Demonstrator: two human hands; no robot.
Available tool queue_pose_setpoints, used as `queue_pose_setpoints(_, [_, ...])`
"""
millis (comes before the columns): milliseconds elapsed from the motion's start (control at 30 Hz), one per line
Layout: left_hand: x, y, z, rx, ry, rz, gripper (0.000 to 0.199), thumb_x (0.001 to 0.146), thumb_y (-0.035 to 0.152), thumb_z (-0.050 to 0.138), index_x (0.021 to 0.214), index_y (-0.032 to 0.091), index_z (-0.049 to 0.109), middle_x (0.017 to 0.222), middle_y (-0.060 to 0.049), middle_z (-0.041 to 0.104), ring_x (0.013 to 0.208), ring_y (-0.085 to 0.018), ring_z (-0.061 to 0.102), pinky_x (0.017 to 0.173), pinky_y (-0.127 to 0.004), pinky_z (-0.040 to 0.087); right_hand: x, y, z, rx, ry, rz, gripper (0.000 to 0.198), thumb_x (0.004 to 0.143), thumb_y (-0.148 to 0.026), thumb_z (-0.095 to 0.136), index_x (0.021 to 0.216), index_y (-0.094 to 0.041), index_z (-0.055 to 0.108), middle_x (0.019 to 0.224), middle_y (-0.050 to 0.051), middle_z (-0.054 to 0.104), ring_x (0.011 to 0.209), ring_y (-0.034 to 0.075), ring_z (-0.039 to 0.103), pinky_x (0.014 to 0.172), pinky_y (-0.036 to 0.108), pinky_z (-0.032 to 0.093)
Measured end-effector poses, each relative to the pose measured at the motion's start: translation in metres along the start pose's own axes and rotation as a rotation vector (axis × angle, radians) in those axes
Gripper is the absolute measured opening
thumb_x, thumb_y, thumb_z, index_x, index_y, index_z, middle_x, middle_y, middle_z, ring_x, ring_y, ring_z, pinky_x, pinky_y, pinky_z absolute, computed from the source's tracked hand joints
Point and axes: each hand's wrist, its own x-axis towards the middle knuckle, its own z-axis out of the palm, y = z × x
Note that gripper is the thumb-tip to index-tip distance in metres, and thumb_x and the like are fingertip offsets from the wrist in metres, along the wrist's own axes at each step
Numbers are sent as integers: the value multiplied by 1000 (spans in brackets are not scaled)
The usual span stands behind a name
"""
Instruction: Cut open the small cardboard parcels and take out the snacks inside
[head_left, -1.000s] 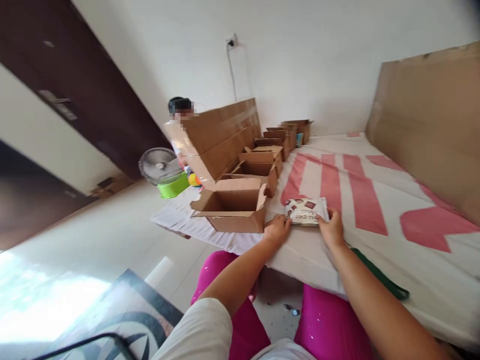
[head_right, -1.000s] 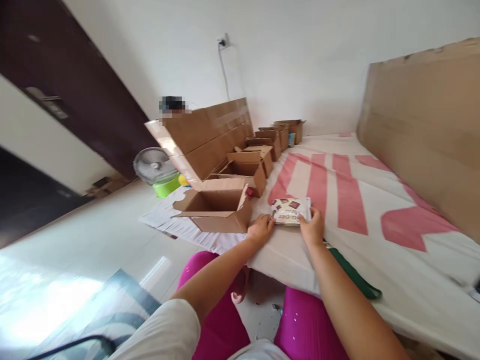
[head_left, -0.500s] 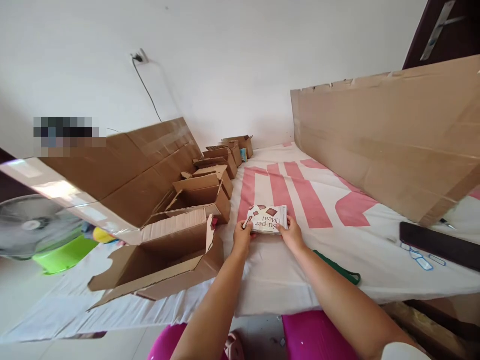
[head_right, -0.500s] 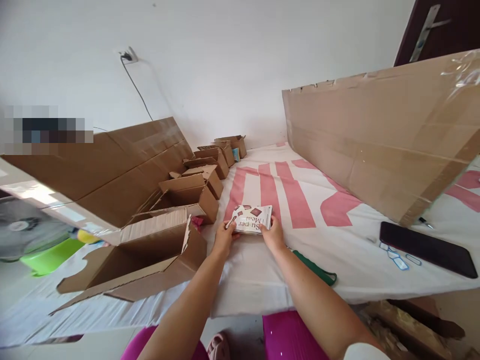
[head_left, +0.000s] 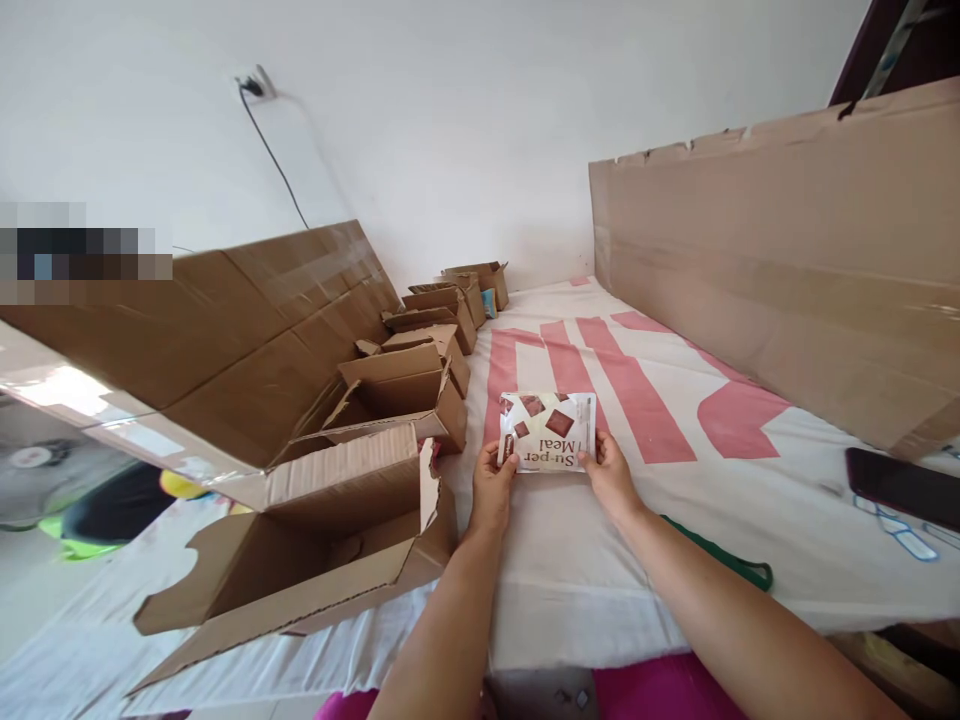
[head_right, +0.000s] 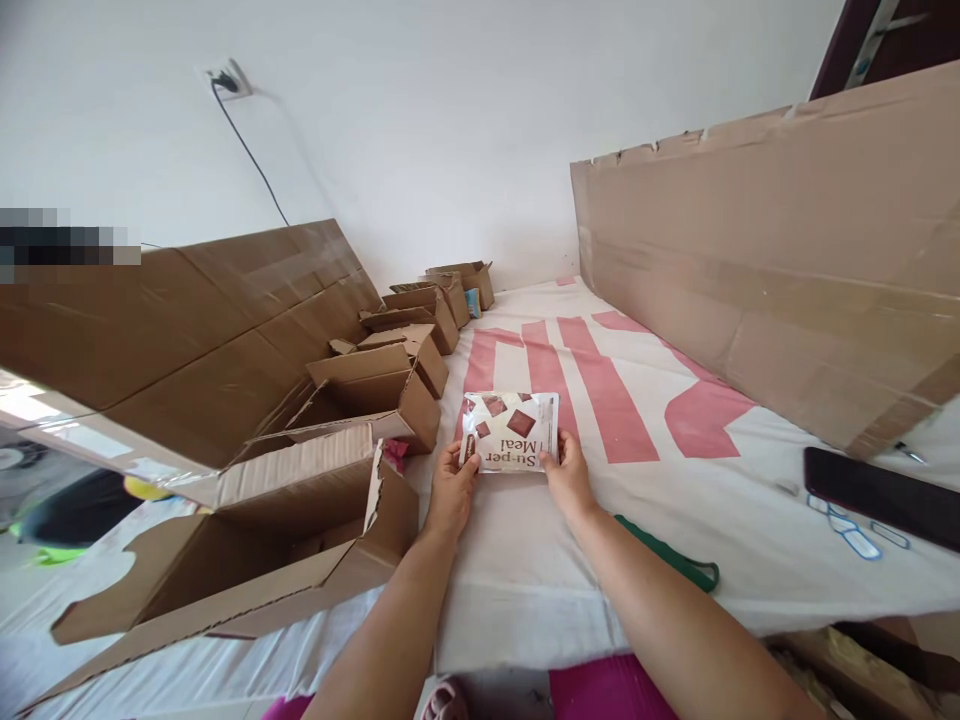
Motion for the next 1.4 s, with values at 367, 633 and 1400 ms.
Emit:
queue_pose_setpoints(367, [-7, 7, 2, 28, -39, 51, 62, 65, 30, 76, 121, 23, 52, 122, -9, 62, 107, -20, 62, 86, -29, 50, 0, -7, -5, -76, 8, -39, 34, 67, -30, 65, 99, -22, 57, 94, 5, 69, 86, 22, 64, 78, 38, 52])
queue_pose_setpoints(633, [-14, 12, 3, 72, 52, 145, 27, 70, 27, 71, 96, 23, 69, 130, -5, 55, 122, -23, 52, 100, -29, 42, -4, -15, -10, -157, 114, -190, 25, 61, -30, 68, 83, -24, 56, 107, 7, 61, 100, 24, 57, 87, 39, 47])
queue_pose_setpoints(1400, [-12, 16, 3, -53, -115, -13, 78, 54, 21, 83, 127, 22, 54, 130, -10, 61, 121, -26, 55, 98, -33, 47, 2, -12, -10, 34, 131, -60, 43, 70, -42, 70, 104, -22, 52, 98, 6, 65, 86, 18, 65, 77, 35, 54])
